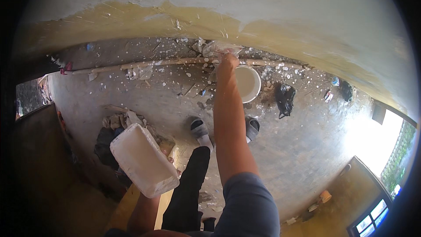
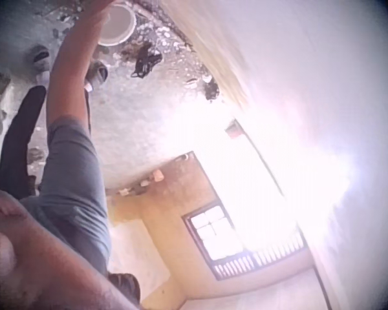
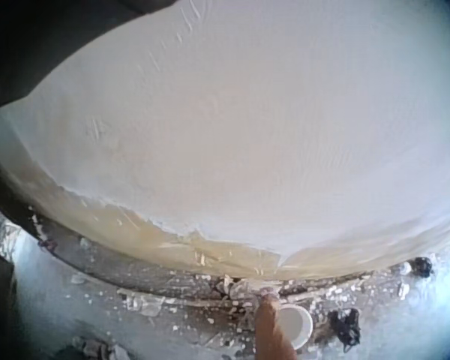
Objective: The person applies a white plaster or filler material to an indoor wall using a spreader. The person periodically scrapes more material from a rectangular container and smooths it onto different sections of the wall.
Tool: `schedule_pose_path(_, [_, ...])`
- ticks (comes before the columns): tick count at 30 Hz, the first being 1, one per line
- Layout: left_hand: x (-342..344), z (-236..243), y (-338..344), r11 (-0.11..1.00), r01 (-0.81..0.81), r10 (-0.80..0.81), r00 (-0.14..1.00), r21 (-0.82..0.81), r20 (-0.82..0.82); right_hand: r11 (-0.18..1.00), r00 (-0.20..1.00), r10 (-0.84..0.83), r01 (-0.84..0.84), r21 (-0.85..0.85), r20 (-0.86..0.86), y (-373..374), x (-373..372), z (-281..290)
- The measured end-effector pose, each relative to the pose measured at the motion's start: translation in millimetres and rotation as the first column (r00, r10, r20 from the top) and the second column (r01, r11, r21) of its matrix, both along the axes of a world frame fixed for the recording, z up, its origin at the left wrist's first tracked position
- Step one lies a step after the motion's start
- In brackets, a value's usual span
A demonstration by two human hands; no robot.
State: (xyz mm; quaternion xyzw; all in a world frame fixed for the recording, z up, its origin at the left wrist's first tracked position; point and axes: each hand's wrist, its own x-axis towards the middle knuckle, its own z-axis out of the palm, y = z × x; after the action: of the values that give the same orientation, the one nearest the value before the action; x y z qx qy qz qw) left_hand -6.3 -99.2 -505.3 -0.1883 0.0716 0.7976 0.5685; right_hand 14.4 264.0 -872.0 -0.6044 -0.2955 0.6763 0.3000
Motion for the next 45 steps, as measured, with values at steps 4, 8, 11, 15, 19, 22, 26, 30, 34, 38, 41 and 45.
schedule_pose_path(4, [-10,1,-13,0.999,-0.034,0.036,0.998,-0.035,0.057,0.762,0.89,0.325,-0.447,0.469,0.32,8,-1,19])
schedule_pose_path(8, [-15,15,-24,0.996,-0.078,0.077,0.997,-0.046,-0.021,0.846,0.816,-0.499,0.387,-0.367,-0.291,-10,-42,123])
schedule_pose_path(11, [-17,20,-20,0.997,-0.081,0.08,0.996,-0.006,-0.033,0.866,0.83,-0.469,0.365,-0.342,-0.301,-11,-37,181])
schedule_pose_path(15, [-17,29,-22,0.995,-0.096,0.097,0.994,0.021,-0.042,0.868,0.802,-0.469,0.34,-0.362,-0.369,-12,-46,237])
schedule_pose_path(19, [-20,42,-26,0.994,-0.105,0.108,0.992,0.038,-0.064,0.864,0.801,-0.471,0.332,-0.379,-0.37,-14,-60,297])
schedule_pose_path(22, [-23,46,-27,0.993,-0.115,0.117,0.99,0.033,-0.076,0.899,0.791,-0.424,0.308,-0.312,-0.441,-30,-49,322])
schedule_pose_path(26, [-23,52,-34,0.996,-0.093,0.093,0.994,0.005,-0.06,0.915,0.741,-0.403,0.315,-0.252,-0.537,-71,-7,363])
schedule_pose_path(30, [-23,54,-42,0.999,-0.031,0.031,1.0,-0.028,0.002,0.898,0.804,-0.441,0.4,-0.184,-0.399,-78,60,363])
schedule_pose_path(34, [-21,63,-36,0.987,0.136,-0.156,0.935,-0.085,-0.317,0.919,0.854,-0.341,0.39,0.05,-0.394,-29,150,342])
schedule_pose_path(38, [-13,62,-20,0.985,0.171,-0.164,0.889,-0.022,-0.428,0.912,0.51,-0.307,-0.083,0.401,0.803,32,229,294])
schedule_pose_path(41, [-11,66,-22,0.991,0.132,-0.136,0.964,-0.031,-0.229,0.948,0.506,-0.223,-0.088,0.307,0.833,67,190,317])
schedule_pose_path(45, [-5,70,-19,0.974,0.152,-0.176,0.975,-0.167,-0.139,0.744,0.549,-0.355,-0.324,0.584,0.756,73,96,295])
